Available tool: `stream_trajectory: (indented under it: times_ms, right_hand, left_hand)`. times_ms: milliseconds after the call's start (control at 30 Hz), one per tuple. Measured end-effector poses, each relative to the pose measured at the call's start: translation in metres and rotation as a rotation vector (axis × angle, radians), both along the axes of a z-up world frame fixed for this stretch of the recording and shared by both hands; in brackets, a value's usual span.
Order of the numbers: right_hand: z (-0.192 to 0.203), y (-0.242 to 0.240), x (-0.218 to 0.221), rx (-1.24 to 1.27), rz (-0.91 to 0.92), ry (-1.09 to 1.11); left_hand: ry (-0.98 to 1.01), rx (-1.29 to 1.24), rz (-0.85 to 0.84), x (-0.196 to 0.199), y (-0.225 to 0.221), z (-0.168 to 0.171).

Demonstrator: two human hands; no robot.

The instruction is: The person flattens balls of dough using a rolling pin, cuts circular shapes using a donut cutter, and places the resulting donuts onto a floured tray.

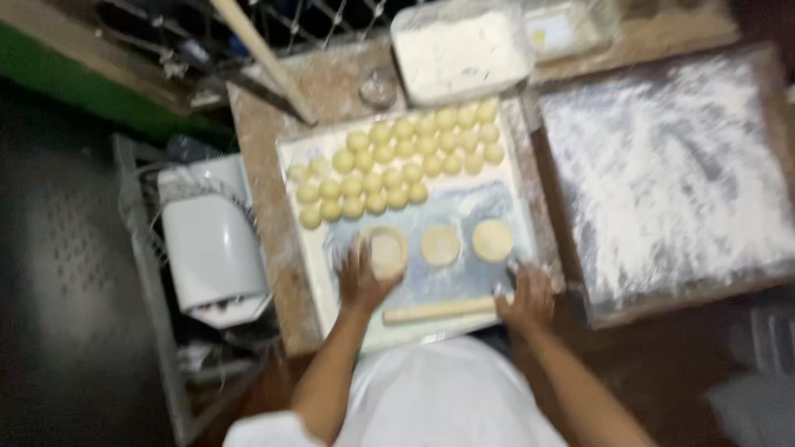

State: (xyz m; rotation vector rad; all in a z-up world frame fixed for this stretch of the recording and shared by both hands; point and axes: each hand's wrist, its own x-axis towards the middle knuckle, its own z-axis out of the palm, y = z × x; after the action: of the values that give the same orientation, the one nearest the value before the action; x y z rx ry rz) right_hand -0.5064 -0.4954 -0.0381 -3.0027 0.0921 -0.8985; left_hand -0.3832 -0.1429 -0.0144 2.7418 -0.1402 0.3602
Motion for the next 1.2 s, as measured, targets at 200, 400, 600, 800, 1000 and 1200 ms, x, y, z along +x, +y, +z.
stream_trajectory:
  times_ms: [200,400,600,800,1000,1200]
  right_hand:
    - [-0.008,-0.009,-0.014,-0.039,0.022,-0.073]
    - [0.053,0.018,-0.038,0.154,0.086,0.134]
    - [0.049,0.038,-0.08,0.108,0.025,0.221]
    - [0.038,0.036,-0.091,0.167,0.022,0.299]
    - [0.049,0.028,-0.034,0.231,0.076,0.233]
    - [0.043,0.016,-0.032,0.181,0.048,0.215]
  left_hand:
    - [-0.079,0.002,0.004,-0.022,-0.013,0.018]
    - [0.047,-0.088,0.089,-0.06,-0.003,0.021]
    - [-0.037,0.113,0.134,-0.104,0.025,0.0]
    - [-0.1,0.09,0.088,-0.091,0.021,0.003]
    - [0.029,0.005,-0.03,-0.043,0.0,0.006]
    - [-0.049,-0.126,0.001,-0.044,-0.004,0.031]
